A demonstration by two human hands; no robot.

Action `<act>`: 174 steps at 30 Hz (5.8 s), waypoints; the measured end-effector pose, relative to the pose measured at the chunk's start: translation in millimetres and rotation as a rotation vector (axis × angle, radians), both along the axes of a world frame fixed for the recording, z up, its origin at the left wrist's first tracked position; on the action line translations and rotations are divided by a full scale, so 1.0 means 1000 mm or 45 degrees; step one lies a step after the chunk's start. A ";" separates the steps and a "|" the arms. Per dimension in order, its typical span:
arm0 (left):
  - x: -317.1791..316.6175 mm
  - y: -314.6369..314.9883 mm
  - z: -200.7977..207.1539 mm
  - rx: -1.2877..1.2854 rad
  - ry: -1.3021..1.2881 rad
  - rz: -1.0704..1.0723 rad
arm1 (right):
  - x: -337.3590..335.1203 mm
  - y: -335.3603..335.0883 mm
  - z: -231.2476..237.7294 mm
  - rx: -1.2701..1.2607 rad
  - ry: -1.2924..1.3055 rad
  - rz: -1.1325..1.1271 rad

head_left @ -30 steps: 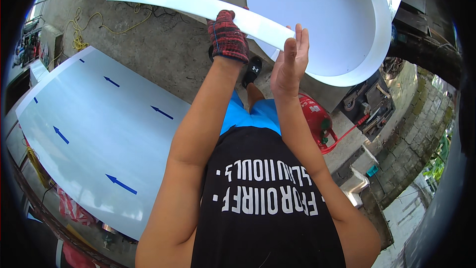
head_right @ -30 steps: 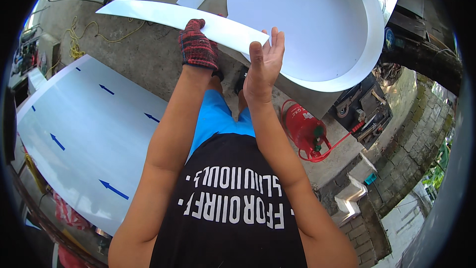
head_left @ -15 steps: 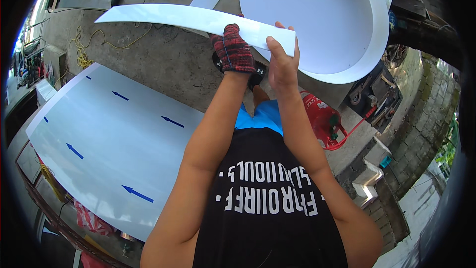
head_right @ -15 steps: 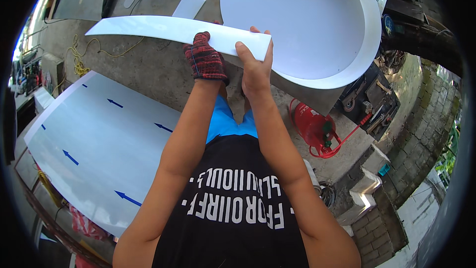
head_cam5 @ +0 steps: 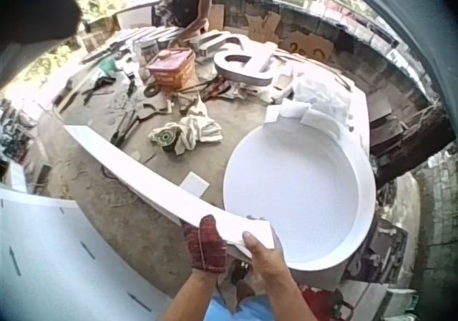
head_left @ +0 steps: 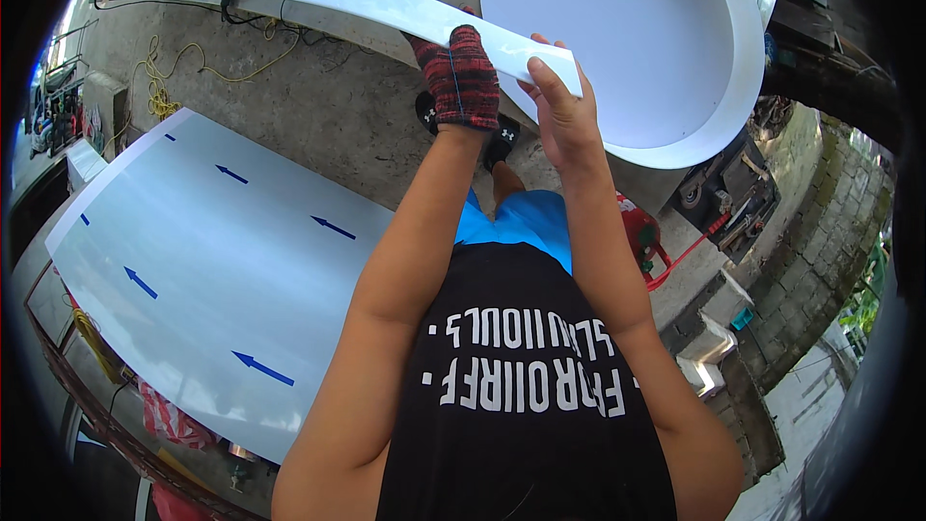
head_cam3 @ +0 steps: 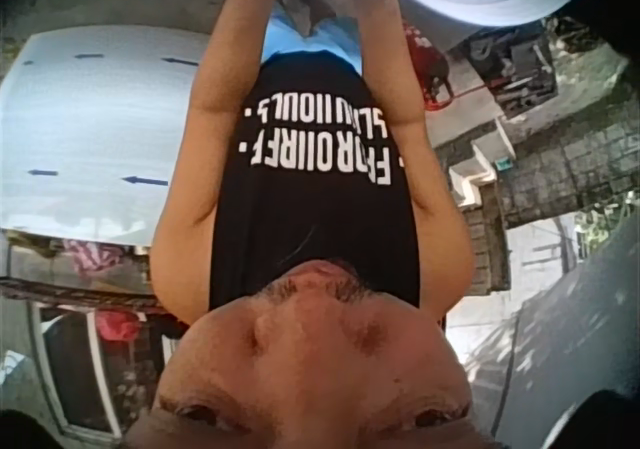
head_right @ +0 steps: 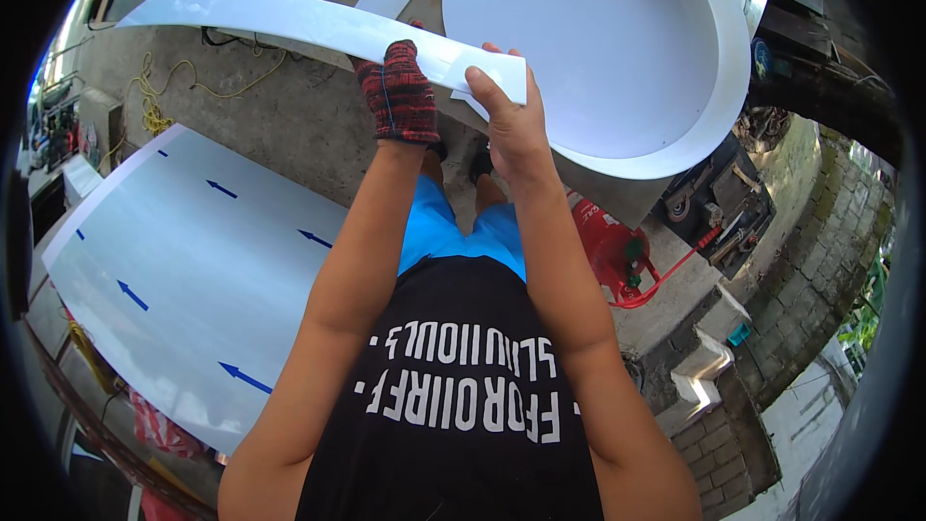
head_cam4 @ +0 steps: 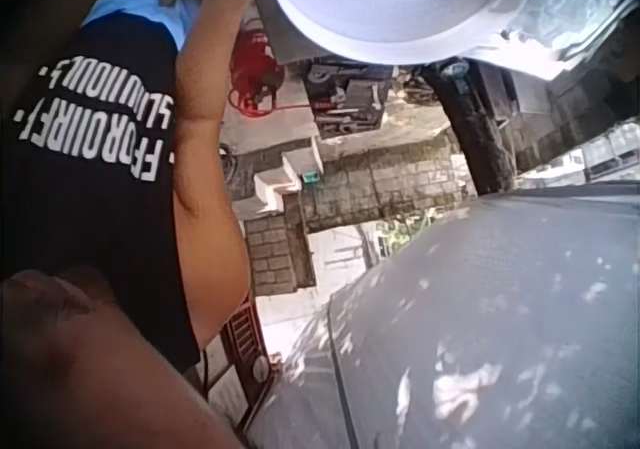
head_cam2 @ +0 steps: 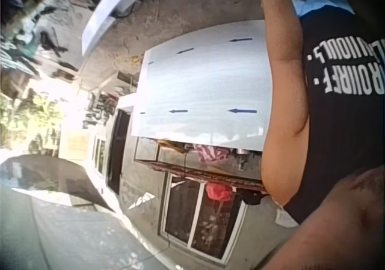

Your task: Fabricating a circular sign component by heating and bending foam board strips around a frame.

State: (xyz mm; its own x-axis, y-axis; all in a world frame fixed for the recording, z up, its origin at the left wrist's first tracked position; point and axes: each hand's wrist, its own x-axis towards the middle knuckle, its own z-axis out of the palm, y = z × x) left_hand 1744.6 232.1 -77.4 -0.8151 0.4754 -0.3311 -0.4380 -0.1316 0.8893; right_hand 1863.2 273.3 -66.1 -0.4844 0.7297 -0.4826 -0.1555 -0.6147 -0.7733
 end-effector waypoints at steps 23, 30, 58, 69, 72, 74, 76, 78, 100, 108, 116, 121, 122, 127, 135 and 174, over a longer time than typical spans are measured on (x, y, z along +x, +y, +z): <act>-0.001 0.007 0.017 -0.288 -0.018 -0.073 | 0.007 -0.002 -0.019 -0.110 -0.040 -0.034; -0.007 0.007 -0.029 -0.269 0.177 0.125 | 0.052 -0.027 0.011 -0.365 0.198 -0.021; 0.028 -0.007 -0.139 -1.014 0.585 -0.428 | 0.103 0.010 -0.044 1.652 -0.950 1.171; 0.050 -0.002 -0.135 -1.976 2.235 -1.109 | 0.107 0.016 -0.058 1.611 -0.857 1.185; 0.031 -0.009 -0.131 -1.933 2.337 -1.217 | 0.100 0.013 -0.051 1.616 -0.832 1.215; 0.024 -0.013 -0.139 -1.867 2.442 -1.327 | 0.097 0.011 -0.053 1.644 -0.803 1.225; 0.029 -0.010 -0.140 -1.930 2.022 -1.453 | 0.097 0.011 -0.053 1.662 -0.793 1.226; 0.039 -0.012 -0.134 -1.993 2.280 -1.254 | 0.099 0.012 -0.054 1.637 -0.817 1.224; 0.062 0.014 -0.099 -2.189 2.019 -1.047 | 0.114 0.018 -0.065 1.700 -0.862 1.159; 0.029 -0.006 -0.179 -1.971 1.917 -1.038 | 0.088 -0.003 -0.060 1.851 -0.906 1.070; 0.021 -0.002 -0.114 -1.758 2.475 -1.349 | 0.100 -0.001 -0.070 1.915 -0.970 0.988; 0.032 -0.009 -0.180 -2.131 2.162 -1.010 | 0.087 -0.010 -0.066 1.967 -0.933 0.966; 0.037 0.000 -0.167 -2.089 2.184 -1.032 | 0.094 -0.007 -0.069 1.962 -0.952 0.936; 0.022 -0.002 -0.156 -1.804 2.128 -1.264 | 0.094 -0.006 -0.069 1.951 -0.956 0.908; 0.029 0.001 -0.150 -1.854 2.460 -1.258 | 0.099 -0.005 -0.075 1.967 -0.966 0.887; 0.040 0.000 -0.129 -2.072 2.243 -1.223 | 0.092 -0.042 -0.083 1.847 -1.508 0.529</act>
